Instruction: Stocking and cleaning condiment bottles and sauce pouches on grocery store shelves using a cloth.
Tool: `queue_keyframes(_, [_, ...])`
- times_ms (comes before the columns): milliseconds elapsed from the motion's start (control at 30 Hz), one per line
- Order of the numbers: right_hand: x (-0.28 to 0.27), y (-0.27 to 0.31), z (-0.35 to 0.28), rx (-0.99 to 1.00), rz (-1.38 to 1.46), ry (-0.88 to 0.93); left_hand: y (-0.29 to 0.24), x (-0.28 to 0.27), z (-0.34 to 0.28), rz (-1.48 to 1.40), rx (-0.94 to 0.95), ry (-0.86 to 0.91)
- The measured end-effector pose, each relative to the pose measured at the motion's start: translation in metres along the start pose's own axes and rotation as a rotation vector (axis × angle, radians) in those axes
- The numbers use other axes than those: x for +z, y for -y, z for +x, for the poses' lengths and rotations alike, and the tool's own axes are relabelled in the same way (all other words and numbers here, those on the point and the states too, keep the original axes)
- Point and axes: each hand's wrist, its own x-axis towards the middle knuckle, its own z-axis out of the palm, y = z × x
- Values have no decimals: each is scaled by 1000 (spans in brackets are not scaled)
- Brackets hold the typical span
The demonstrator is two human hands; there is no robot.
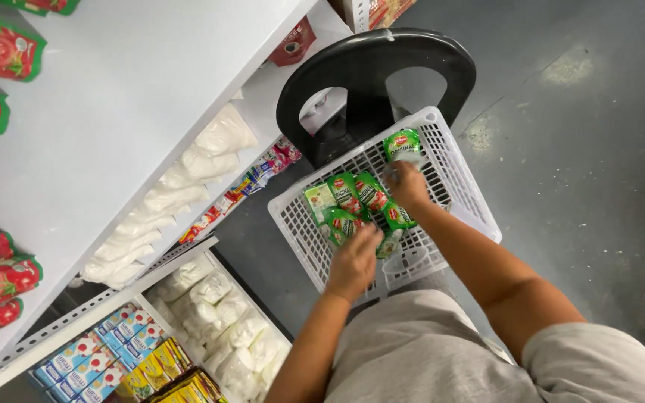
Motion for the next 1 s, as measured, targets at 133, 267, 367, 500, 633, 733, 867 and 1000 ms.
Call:
queue_keyframes(133, [-14,69,-4,202,40,557,-32,-11,-39,-59,-132,410])
queue_keyframes(267, [104,-37,9,281,86,554,-23,-36,-27,-63,-368,612])
queue_keyframes(367, [122,-64,12,361,-122,475,-3,-34,-35,-136,-560,562])
queue_keyframes(500, [34,-11,3,143,-110,507,13,-39,-14,-273,-892,416])
queue_keyframes(633, [-80,72,-28,-136,90,583,12,-42,4,-673,-877,181])
queue_keyframes(733, [-146,149,-58,5,487,631,-11,-48,27,-915,-675,89])
queue_keyframes(867, [-146,231,-80,194,871,256,-44,-97,64,-900,-1134,83])
queue_keyframes(1000, [-136,304,-110,-478,466,105,-56,-164,109,-1004,-1314,-133])
